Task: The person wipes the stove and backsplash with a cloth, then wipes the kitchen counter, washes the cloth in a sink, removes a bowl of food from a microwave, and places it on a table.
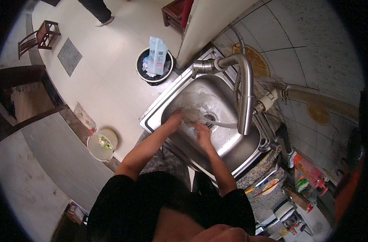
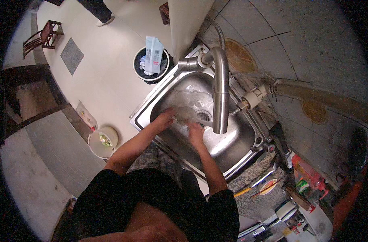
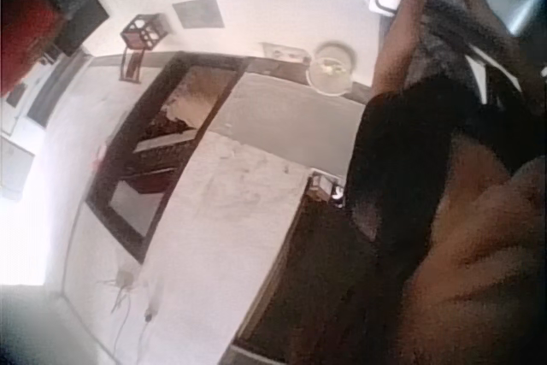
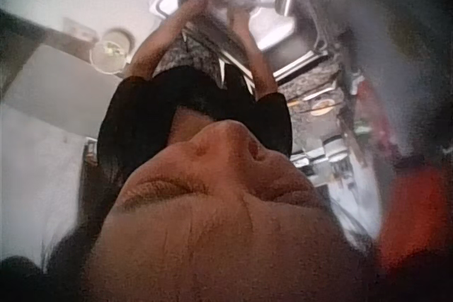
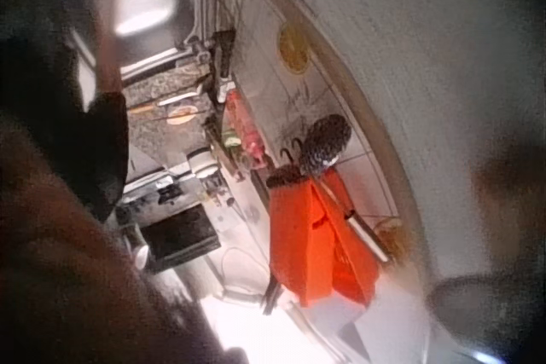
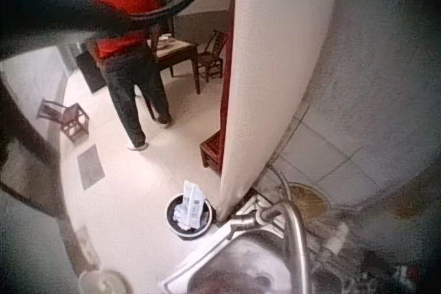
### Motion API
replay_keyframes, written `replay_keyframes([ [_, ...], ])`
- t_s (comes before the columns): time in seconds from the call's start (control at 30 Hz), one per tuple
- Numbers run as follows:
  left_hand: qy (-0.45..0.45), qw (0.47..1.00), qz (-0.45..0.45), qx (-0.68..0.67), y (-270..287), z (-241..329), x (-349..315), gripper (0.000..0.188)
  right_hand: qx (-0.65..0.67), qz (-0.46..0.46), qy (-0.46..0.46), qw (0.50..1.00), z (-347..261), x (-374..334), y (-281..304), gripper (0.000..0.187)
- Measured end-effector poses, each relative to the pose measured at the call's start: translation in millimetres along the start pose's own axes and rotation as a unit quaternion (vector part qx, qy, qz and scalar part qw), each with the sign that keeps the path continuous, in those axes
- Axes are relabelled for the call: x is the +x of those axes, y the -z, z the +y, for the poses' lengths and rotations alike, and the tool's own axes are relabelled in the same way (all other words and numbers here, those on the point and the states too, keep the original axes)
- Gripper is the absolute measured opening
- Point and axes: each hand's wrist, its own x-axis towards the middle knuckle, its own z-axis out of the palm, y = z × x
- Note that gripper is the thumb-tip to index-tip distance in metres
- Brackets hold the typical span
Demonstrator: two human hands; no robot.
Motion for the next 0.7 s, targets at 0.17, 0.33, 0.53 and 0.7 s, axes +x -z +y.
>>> replay_keyframes([
  [0.17,0.066,0.980,0.008,-0.186,-10,42,-17,0.044,-0.053,0.051,0.148,0.986,-36,59,-61,0.031],
  [0.33,0.078,0.986,0.039,-0.142,-12,54,-24,0.042,-0.255,0.116,-0.060,0.958,6,137,-53,0.027],
  [0.53,0.092,0.978,0.068,-0.173,-11,56,-27,0.045,-0.135,0.362,-0.147,0.911,72,29,-3,0.026],
  [0.7,0.100,0.974,0.059,-0.192,-9,55,-23,0.047,-0.260,0.112,-0.402,0.871,88,-82,-83,0.038],
])
